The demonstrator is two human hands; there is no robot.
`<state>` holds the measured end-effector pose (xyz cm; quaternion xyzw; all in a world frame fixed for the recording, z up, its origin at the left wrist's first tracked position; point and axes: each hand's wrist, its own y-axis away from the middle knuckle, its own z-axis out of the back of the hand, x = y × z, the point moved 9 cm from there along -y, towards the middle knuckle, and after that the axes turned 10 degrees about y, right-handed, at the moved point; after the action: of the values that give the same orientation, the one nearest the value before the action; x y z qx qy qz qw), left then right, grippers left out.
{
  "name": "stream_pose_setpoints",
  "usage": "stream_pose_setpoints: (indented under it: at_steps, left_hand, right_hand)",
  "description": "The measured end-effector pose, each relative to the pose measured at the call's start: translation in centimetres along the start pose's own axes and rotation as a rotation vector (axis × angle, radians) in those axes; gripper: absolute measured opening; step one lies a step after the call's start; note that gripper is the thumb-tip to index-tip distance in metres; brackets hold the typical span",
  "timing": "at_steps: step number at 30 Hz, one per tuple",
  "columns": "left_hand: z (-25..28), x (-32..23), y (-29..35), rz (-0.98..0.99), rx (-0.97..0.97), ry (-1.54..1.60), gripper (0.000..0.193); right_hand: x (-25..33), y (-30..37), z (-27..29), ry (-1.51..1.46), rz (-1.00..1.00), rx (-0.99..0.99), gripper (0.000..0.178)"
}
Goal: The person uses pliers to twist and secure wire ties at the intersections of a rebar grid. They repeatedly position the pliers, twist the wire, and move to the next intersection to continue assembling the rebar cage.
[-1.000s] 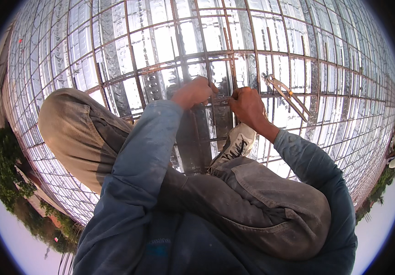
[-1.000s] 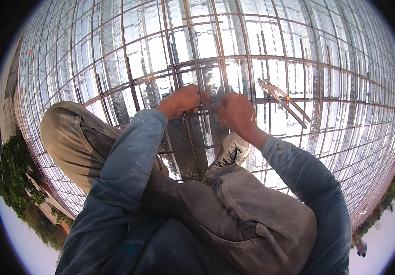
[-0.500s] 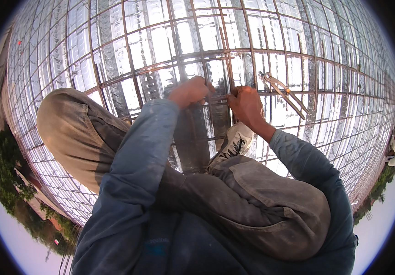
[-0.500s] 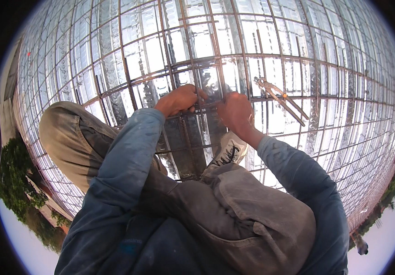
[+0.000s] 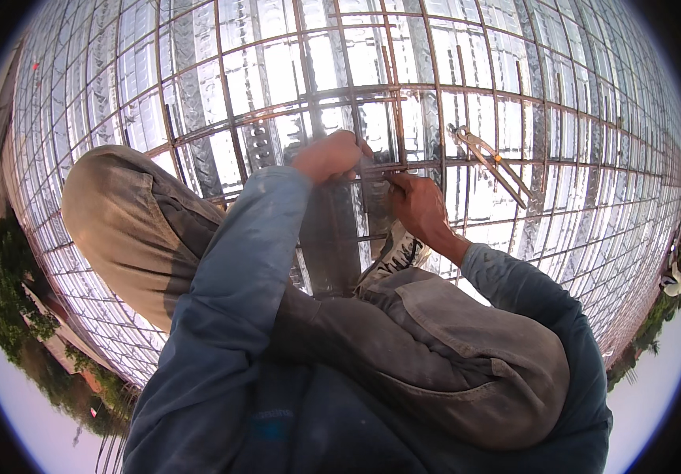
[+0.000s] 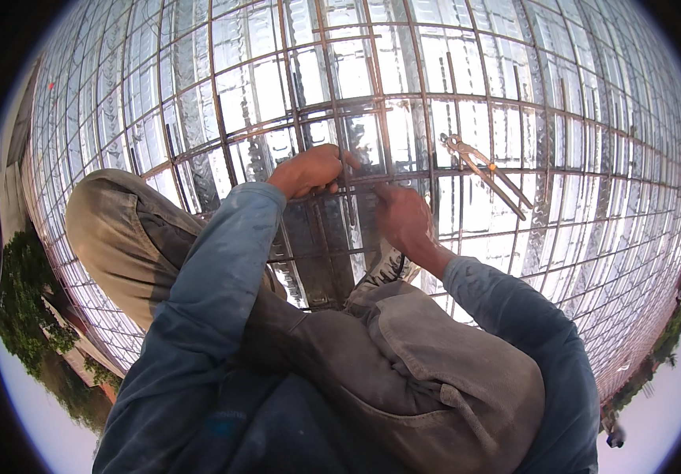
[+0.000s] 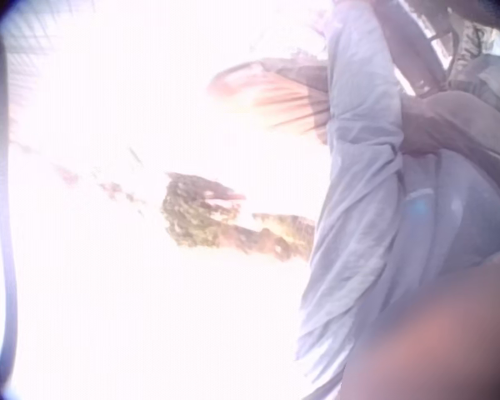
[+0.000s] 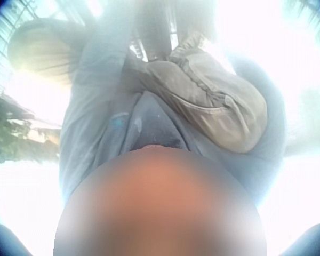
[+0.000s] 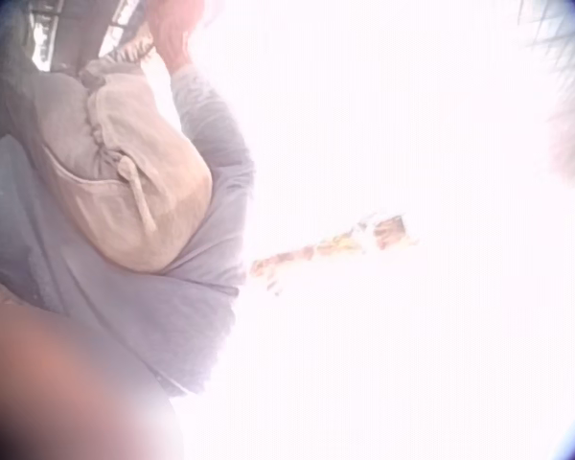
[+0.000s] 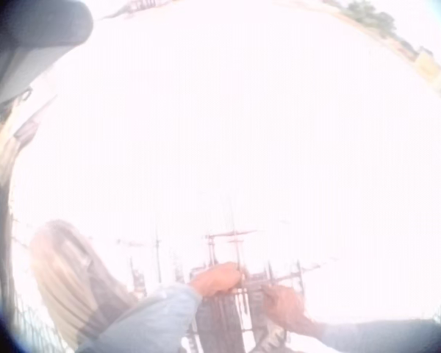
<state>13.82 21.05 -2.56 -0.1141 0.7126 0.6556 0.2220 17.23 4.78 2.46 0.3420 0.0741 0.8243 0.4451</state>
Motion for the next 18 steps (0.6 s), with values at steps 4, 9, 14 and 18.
stream_pose_setpoints:
  at_steps: [4,9,14,18]
  left_hand:
    - [0.1,-0.1,0.2,0.038,0.007,0.043,0.047]
    - [-0.2,1.1,-1.1,-0.015,-0.075,0.243,0.049]
    - [-0.1,-0.6,2.3,0.023,-0.129,0.186,0.053]
    - [-0.2,-0.9,1.6,-0.072,-0.189,0.061,0.048]
  right_hand:
    - [1.1,-0.2,0.4,0.082,0.070,-0.011,0.025]
    - [1.1,-1.5,-0.2,0.213,0.068,0.112,0.022]
    - [0.8,-2.0,0.4,0.233,0.078,0.158,0.020]
    - [0.6,-1.7,0.4,0.262,0.126,0.091,0.018]
